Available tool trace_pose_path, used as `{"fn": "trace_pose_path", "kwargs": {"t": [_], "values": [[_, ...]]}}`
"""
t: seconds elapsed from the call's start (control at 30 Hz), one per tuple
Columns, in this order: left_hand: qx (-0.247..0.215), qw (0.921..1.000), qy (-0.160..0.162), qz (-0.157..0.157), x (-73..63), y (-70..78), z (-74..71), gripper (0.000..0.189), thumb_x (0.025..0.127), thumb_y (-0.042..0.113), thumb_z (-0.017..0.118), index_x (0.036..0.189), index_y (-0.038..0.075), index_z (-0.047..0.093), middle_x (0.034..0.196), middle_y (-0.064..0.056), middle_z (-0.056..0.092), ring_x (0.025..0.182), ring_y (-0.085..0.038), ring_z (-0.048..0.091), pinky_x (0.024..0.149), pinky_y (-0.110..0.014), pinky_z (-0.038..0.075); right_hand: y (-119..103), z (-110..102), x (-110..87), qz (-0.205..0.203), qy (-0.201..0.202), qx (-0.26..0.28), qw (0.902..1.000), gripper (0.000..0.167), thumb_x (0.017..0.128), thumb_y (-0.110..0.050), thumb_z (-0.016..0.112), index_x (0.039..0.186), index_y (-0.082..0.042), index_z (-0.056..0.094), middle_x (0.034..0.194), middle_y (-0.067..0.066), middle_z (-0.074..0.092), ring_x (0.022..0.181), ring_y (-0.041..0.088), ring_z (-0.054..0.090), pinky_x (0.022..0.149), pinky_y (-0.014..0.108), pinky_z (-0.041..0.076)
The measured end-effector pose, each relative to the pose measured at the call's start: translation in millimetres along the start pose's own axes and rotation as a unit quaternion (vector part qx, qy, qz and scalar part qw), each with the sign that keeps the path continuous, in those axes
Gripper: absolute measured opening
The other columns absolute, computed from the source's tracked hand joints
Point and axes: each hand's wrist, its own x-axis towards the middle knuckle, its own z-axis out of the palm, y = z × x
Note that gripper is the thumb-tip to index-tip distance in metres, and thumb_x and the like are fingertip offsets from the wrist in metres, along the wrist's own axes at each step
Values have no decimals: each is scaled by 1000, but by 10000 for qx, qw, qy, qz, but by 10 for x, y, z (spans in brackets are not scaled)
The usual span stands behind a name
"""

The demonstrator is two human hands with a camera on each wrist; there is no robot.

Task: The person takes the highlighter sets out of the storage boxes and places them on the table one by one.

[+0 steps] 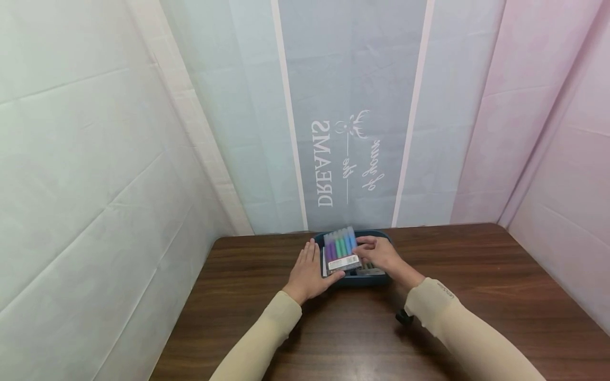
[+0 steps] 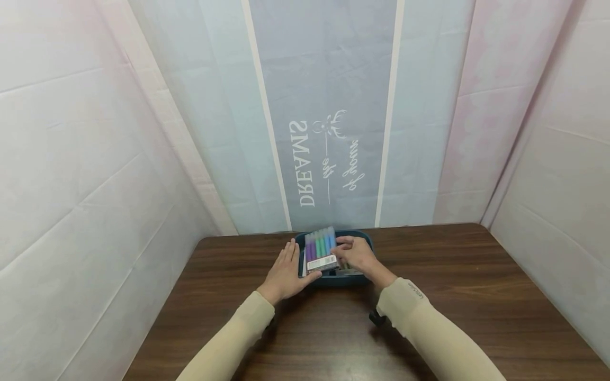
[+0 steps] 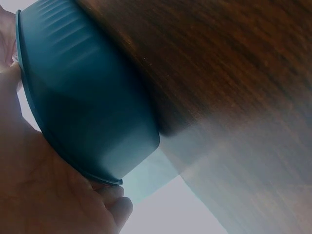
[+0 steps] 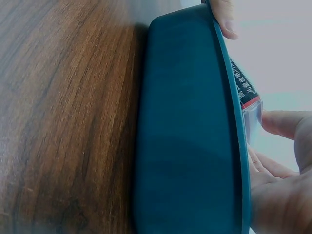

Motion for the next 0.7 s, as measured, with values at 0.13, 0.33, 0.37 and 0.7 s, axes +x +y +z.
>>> {"fn": "trace_pose_path", "kwargs": {"t": [0.13,0.33,0.37,0.7], "values": [[43,9999,-93,-35,20,-7,-1,116,97,84,46,168,-5,23,178,-21,15,166,-34,15,133,-44,19,-21,-36,-13,-15,-11,33,10000,57,104,-24,75,151,3,57,132,27,71,98,23,77,90,44,64],[17,10000,-46,-36,22,-10,-1,116,97,83,49,167,-6,26,178,-22,17,165,-35,18,133,-45,22,-21,-83,-17,-41,8,89,10000,56,105,-22,74,151,4,56,131,28,71,98,23,77,90,43,64],[5,10000,-25,-32,19,-8,-2,116,96,83,50,167,-6,27,177,-22,18,165,-35,18,133,-45,22,-23,-92,-21,-50,19,84,10000,56,105,-22,74,151,4,56,131,27,72,97,23,77,89,42,64],[17,10000,-26,-66,23,-4,6,115,97,84,48,167,-4,26,178,-20,16,165,-34,17,133,-44,20,-17,-165,-67,-16,95,100,9999,56,104,-23,75,150,4,58,130,27,72,97,22,77,88,39,64]]}}
